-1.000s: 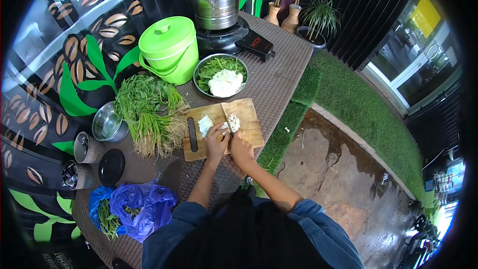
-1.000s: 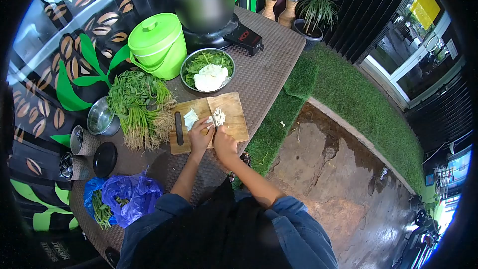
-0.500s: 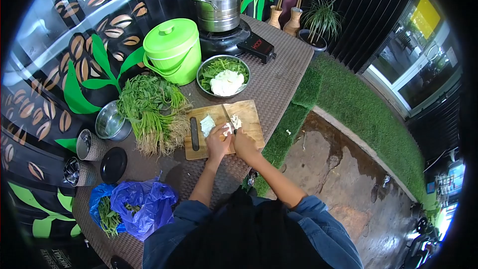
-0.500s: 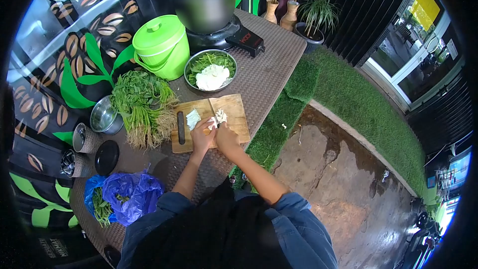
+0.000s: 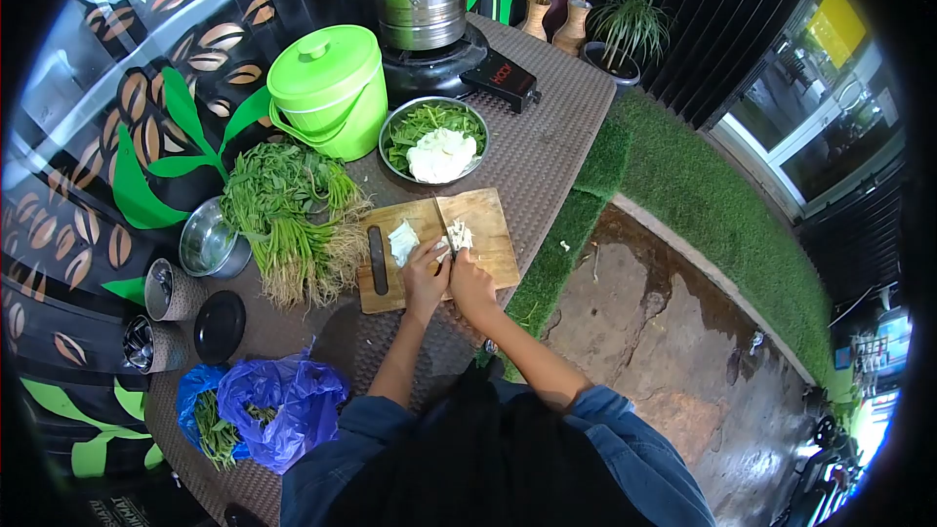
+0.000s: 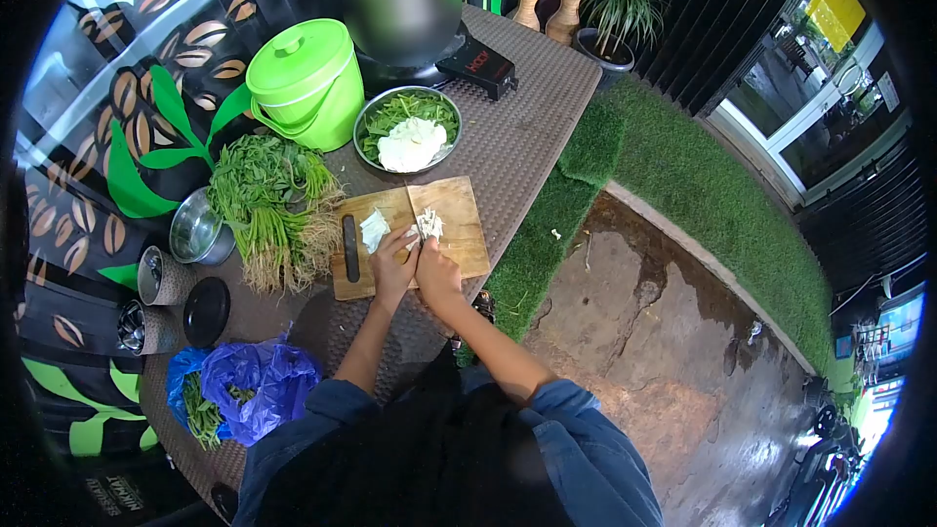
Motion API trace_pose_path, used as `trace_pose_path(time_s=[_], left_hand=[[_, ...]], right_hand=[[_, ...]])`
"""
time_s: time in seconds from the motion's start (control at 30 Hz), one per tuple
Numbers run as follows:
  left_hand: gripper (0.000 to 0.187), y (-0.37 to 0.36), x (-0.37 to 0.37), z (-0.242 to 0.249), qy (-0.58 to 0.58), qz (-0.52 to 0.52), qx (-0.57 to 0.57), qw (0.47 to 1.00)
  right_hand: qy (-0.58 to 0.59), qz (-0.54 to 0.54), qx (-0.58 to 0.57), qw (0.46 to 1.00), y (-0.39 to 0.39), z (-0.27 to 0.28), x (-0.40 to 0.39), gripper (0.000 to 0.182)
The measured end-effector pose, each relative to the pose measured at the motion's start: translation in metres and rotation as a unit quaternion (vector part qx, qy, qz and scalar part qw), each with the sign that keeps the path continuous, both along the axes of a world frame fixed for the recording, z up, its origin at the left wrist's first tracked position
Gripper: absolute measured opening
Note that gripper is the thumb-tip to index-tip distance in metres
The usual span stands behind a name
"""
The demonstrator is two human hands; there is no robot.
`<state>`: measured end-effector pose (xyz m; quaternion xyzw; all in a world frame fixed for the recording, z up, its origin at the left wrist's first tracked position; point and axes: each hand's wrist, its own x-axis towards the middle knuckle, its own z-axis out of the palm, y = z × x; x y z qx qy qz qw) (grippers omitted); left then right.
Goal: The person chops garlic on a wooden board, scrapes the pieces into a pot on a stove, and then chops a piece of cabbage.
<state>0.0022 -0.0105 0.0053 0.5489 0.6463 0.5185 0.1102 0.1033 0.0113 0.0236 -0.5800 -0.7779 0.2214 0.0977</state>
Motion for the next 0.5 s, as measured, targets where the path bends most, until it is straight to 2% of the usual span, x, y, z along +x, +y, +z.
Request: trace_pose_path(time_s=[0.1,0.2,0.3,0.5], left_hand=[[0.016,0.000,0.002,0.002,0.009,0.009,-0.005,1.000],[0.016,0.002,0.003,0.004,0.023,0.020,0.009,0.999],[0.016,0.004,0.000,-0.008,0.017,0.017,0.023,0.999],[0.017,0.002,0.001,-0.002,0.008,0.017,-0.001,1.000]], right_hand=[[0.005,0.026,0.023,0.999,0.020,0.003,0.004,0.026],[-0.002,0.068,-0.049,0.996,0.032,0.032,0.016,0.035],[-0.009,0.077,-0.066,0.995,0.020,0.050,0.024,0.034],[0.024,0.014,-0.047,0.998,-0.014,0.023,0.024,0.035]])
